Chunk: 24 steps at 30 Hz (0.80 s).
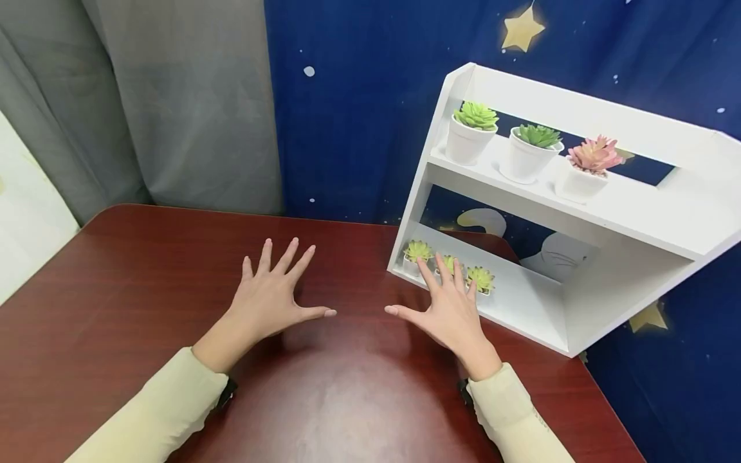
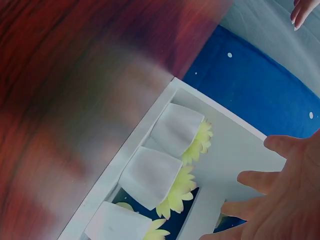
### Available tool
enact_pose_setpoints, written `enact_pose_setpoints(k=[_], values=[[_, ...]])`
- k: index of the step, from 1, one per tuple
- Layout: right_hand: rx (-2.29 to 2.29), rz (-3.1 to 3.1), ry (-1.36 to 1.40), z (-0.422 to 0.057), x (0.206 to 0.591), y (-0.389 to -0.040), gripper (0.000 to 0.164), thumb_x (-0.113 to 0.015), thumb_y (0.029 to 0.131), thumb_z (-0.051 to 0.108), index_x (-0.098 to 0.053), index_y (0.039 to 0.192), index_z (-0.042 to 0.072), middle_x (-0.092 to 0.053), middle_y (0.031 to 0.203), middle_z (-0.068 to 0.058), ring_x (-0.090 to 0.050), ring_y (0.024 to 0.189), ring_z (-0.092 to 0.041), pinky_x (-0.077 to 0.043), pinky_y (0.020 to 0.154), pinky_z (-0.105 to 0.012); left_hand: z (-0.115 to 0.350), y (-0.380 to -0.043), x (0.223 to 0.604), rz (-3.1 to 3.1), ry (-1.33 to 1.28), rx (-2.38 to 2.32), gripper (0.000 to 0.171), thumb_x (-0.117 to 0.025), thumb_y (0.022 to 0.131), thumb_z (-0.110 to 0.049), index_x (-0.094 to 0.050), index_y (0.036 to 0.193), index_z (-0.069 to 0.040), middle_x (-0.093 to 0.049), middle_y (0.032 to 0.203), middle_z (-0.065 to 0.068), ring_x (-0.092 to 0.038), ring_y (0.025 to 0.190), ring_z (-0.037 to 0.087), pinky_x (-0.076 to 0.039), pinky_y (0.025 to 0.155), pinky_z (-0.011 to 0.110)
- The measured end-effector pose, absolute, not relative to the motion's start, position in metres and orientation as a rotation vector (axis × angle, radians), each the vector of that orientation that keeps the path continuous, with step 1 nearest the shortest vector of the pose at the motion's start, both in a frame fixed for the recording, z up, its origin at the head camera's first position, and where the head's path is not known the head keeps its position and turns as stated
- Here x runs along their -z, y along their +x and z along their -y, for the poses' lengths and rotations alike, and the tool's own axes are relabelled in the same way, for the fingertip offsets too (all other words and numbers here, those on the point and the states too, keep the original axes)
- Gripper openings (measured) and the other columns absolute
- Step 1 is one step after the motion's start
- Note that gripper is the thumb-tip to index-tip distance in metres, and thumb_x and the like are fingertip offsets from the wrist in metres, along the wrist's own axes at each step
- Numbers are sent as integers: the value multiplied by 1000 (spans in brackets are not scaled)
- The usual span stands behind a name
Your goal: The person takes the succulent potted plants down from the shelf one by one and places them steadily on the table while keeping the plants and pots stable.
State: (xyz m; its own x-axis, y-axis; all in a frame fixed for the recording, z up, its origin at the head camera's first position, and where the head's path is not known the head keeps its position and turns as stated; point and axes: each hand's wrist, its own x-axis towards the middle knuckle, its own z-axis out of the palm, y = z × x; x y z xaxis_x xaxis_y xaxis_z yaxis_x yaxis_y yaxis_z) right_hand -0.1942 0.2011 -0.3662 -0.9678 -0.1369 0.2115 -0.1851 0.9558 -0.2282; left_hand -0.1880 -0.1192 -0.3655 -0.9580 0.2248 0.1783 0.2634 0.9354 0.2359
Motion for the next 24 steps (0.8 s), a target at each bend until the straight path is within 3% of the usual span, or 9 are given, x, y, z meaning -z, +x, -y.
enact_pose_setpoints(k=[7, 19, 24], values=[[-385, 2906, 248, -209, 361, -190, 105, -57, 73, 89, -31, 159, 34, -22, 169, -10, -13, 155, -48, -12, 112, -83, 115, -189, 356, 2971, -414, 386, 115, -55, 72, -91, -17, 163, -31, -13, 172, 9, -2, 155, 51, -8, 116, 78], [-419, 2902, 209, -232, 351, -173, 100, -59, 75, 87, -29, 158, 41, -21, 170, -10, -12, 155, -49, -12, 115, -80, 107, -186, 347, 2960, -459, 398, 110, -54, 76, -89, -17, 163, -32, -15, 171, 9, -6, 155, 51, -10, 117, 77], [-403, 2875, 200, -242, 345, -166, 102, -62, 75, 84, -31, 159, 35, -21, 169, -12, -13, 155, -49, -13, 113, -81, 107, -186, 341, 2960, -469, 430, 109, -49, 79, -90, -18, 163, -29, -16, 171, 10, -9, 155, 51, -11, 118, 75]])
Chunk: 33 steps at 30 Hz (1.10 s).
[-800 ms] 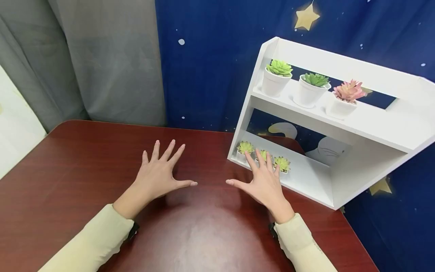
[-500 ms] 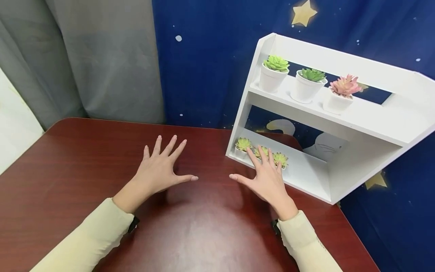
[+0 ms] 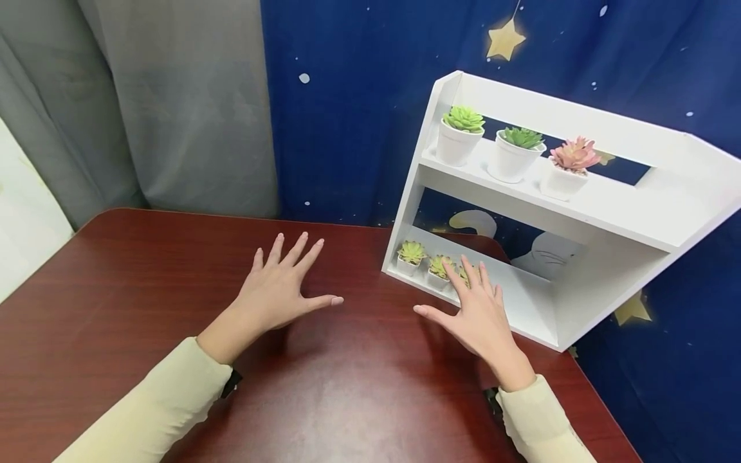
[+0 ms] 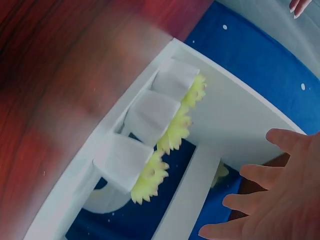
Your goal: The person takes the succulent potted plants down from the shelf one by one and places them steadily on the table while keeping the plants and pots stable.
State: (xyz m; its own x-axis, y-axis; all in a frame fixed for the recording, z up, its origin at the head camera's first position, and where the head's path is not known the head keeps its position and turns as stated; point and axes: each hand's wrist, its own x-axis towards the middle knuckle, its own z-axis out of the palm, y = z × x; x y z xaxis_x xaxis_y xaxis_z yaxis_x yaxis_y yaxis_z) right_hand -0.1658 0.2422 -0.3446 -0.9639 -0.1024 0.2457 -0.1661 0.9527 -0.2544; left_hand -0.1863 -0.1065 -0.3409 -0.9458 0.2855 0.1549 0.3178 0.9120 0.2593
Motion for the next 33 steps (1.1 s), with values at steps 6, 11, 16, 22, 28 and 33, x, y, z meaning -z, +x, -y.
enact_pose_setpoints(k=[6, 11, 16, 22, 28, 33], values=[[-426, 2835, 194, -254, 337, -157, 102, -66, 78, 79, -29, 160, 31, -24, 168, -14, -14, 155, -47, -14, 115, -78, 97, -178, 332, 3000, -542, 721, 105, -50, 84, -83, -16, 164, -24, -16, 171, 12, -12, 156, 47, -15, 122, 68], [-454, 2775, 199, -266, 332, -150, 101, -69, 80, 71, -27, 161, 28, -28, 166, -16, -17, 154, -47, -17, 117, -75, 87, -168, 319, 2956, -628, 794, 96, -61, 90, -67, -20, 163, -20, -21, 169, 12, -17, 157, 41, -20, 124, 62], [-517, 2744, 165, -276, 329, -140, 98, -71, 83, 65, -25, 162, 29, -27, 166, -16, -17, 154, -48, -17, 114, -78, 82, -165, 309, 2921, -691, 809, 86, -64, 93, -58, -30, 160, -18, -30, 166, 13, -25, 155, 36, -28, 122, 59], [-545, 2725, 100, -289, 329, -130, 95, -73, 84, 60, -29, 161, 26, -27, 166, -18, -17, 154, -48, -18, 111, -81, 80, -169, 299, 2877, -739, 773, 79, -65, 94, -52, -36, 158, -15, -38, 162, 14, -34, 151, 33, -34, 120, 56], [-600, 2673, 34, -305, 326, -120, 92, -75, 85, 53, -32, 159, 20, -29, 165, -21, -17, 154, -47, -21, 111, -79, 76, -177, 289, 2887, -754, 788, 77, -63, 96, -52, -35, 158, -16, -39, 162, 10, -35, 151, 30, -33, 121, 55], [-634, 2526, -42, -318, 324, -115, 85, -80, 83, 44, -44, 153, 13, -37, 161, -21, -24, 154, -42, -23, 117, -71, 80, -185, 276, 2861, -769, 831, 74, -63, 97, -49, -37, 157, -14, -42, 160, 9, -38, 150, 27, -32, 122, 51]])
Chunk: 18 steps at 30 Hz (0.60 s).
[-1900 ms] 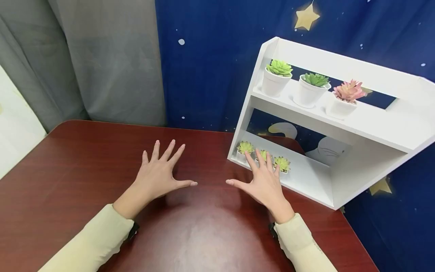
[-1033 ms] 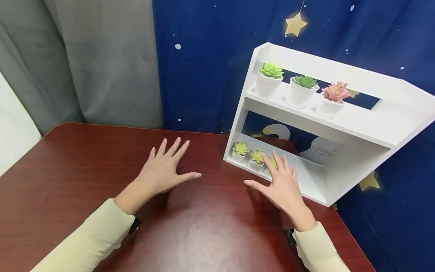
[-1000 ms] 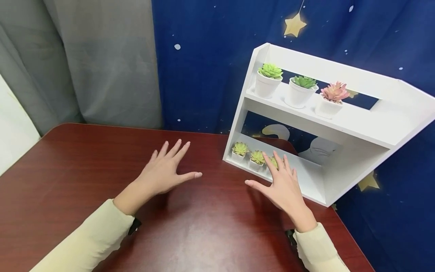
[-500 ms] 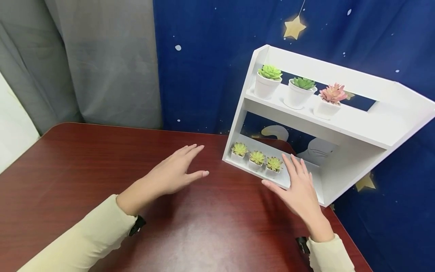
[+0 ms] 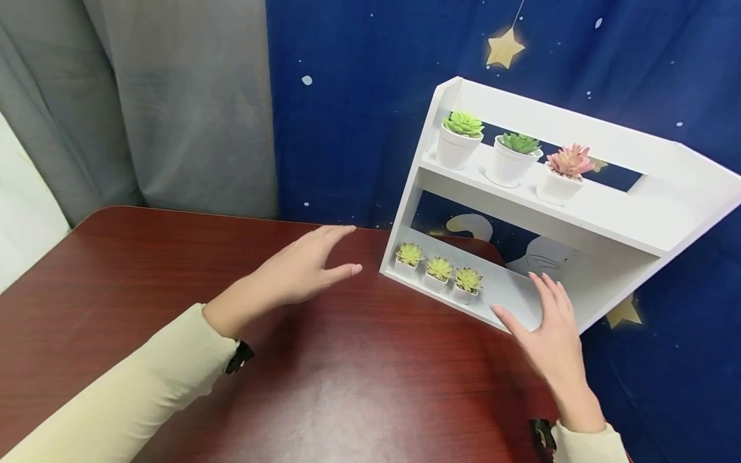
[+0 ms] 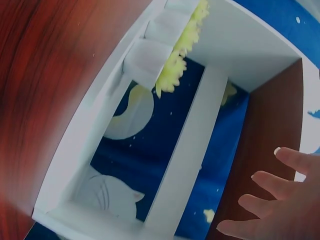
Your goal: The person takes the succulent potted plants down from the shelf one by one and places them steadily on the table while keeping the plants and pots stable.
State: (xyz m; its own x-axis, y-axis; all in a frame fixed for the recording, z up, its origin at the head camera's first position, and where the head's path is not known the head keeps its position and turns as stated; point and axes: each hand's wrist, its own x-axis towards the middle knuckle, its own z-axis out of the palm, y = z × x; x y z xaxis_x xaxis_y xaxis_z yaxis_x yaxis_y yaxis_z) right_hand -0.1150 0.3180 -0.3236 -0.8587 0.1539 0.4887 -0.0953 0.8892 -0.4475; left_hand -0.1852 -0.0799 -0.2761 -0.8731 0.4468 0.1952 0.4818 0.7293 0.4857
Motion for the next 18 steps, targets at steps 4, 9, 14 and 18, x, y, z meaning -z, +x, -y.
enact_pose_setpoints(k=[4, 9, 14, 18], values=[[-664, 2380, -151, -329, 319, -110, 78, -81, 82, 41, -51, 148, 14, -45, 157, -16, -33, 151, -38, -26, 118, -65, 82, -191, 262, 2853, -731, 845, 72, -62, 97, -48, -37, 156, -15, -43, 159, 10, -39, 149, 28, -34, 121, 53], [-660, 2190, -264, -343, 314, -105, 75, -83, 79, 41, -56, 144, 16, -51, 154, -11, -40, 145, -37, -30, 116, -63, 80, -195, 244, 2829, -677, 816, 69, -61, 98, -47, -40, 155, -15, -45, 158, 10, -40, 149, 29, -33, 121, 54], [-676, 2035, -318, -360, 314, -105, 83, -87, 75, 36, -51, 147, 16, -47, 154, -11, -37, 145, -31, -28, 120, -52, 71, -198, 233, 2791, -672, 858, 66, -62, 97, -45, -43, 153, -15, -50, 154, 9, -46, 144, 26, -39, 118, 51], [-747, 1986, -392, -374, 316, -106, 104, -87, 76, 37, -27, 159, 23, -26, 164, -5, -20, 153, -19, -18, 127, -35, 64, -201, 227, 2759, -679, 968, 63, -61, 98, -44, -45, 152, -16, -54, 150, 9, -52, 139, 26, -44, 113, 51]])
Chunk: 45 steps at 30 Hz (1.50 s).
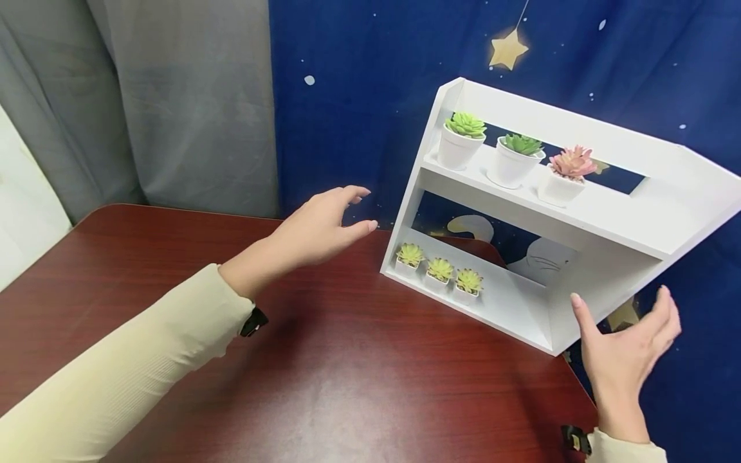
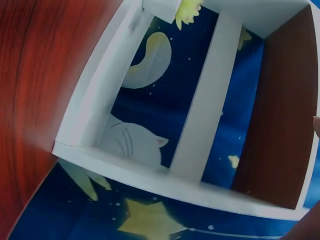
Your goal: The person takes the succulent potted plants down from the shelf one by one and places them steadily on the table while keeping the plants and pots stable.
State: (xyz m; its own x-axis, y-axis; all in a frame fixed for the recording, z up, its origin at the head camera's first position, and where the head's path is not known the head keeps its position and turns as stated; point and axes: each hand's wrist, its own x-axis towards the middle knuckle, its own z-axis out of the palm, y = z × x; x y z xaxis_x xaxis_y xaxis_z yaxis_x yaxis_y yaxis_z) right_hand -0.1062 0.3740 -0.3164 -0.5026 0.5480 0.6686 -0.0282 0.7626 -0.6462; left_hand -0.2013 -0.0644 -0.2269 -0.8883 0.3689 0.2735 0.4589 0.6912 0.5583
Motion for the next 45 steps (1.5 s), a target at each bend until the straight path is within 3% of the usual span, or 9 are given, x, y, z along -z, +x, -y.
enact_pose_setpoints(k=[5, 13, 21, 25, 28, 32, 37, 40, 45], values=[[-921, 2024, -537, -390, 319, -111, 115, -83, 80, 41, -4, 163, 28, -9, 170, -1, -10, 158, -17, -11, 130, -36, 61, -207, 214, 2712, -692, 1079, 59, -61, 98, -41, -47, 149, -15, -59, 144, 9, -57, 133, 26, -47, 110, 48], [-1251, 2071, -689, -411, 325, -133, 104, -73, 89, 43, 2, 161, 39, -7, 172, 7, -15, 159, -24, -17, 129, -44, 57, -220, 185, 2664, -700, 1069, 55, -60, 99, -40, -47, 148, -16, -61, 141, 10, -59, 131, 25, -50, 108, 46], [-1378, 1945, -606, -426, 349, -155, 84, -74, 91, 31, -25, 159, 31, -37, 164, -1, -44, 144, -13, -34, 122, -31, 29, -232, 172, 2615, -697, 1220, 52, -60, 100, -38, -50, 146, -13, -64, 138, 8, -63, 126, 19, -54, 103, 38], [-1378, 1924, -620, -425, 357, -160, 63, -73, 93, 32, -46, 150, 27, -59, 136, 4, -58, 116, -5, -48, 98, -15, 9, -239, 174, 2553, -673, 1362, 54, -62, 99, -37, -51, 145, -10, -65, 139, 8, -64, 126, 16, -55, 102, 34], [-1369, 1927, -645, -426, 358, -162, 56, -69, 95, 32, -50, 146, 21, -58, 120, 14, -57, 102, 2, -45, 82, -11, -4, -243, 177, 2512, -651, 1460, 59, -64, 98, -38, -50, 147, -8, -61, 144, 8, -62, 129, 17, -54, 103, 33], [-1326, 1990, -727, -427, 357, -163, 56, -62, 99, 36, -46, 150, 21, -56, 127, 12, -55, 103, 2, -46, 97, -19, -19, -247, 176, 2495, -608, 1525, 65, -66, 96, -40, -46, 150, -9, -55, 151, 7, -59, 134, 16, -52, 106, 30], [-1365, 2055, -751, -430, 360, -167, 55, -50, 104, 29, -37, 156, 16, -46, 150, -8, -50, 133, -18, -38, 119, -38, -33, -254, 169, 2506, -586, 1516, 72, -66, 95, -43, -42, 153, -8, -49, 156, 7, -54, 138, 15, -49, 110, 29], [-1350, 2115, -721, -430, 364, -168, 54, -43, 105, 20, -33, 156, 8, -40, 155, -18, -43, 141, -31, -36, 121, -47, -39, -257, 166, 2519, -575, 1517, 76, -66, 95, -45, -38, 156, -9, -46, 158, 6, -50, 142, 16, -46, 113, 30], [-1264, 2193, -700, -435, 367, -166, 53, -41, 104, 16, -33, 153, 0, -42, 152, -25, -45, 137, -40, -40, 116, -54, -52, -259, 169, 2555, -586, 1492, 76, -66, 94, -45, -36, 157, -13, -46, 159, 4, -48, 143, 18, -44, 116, 37]])
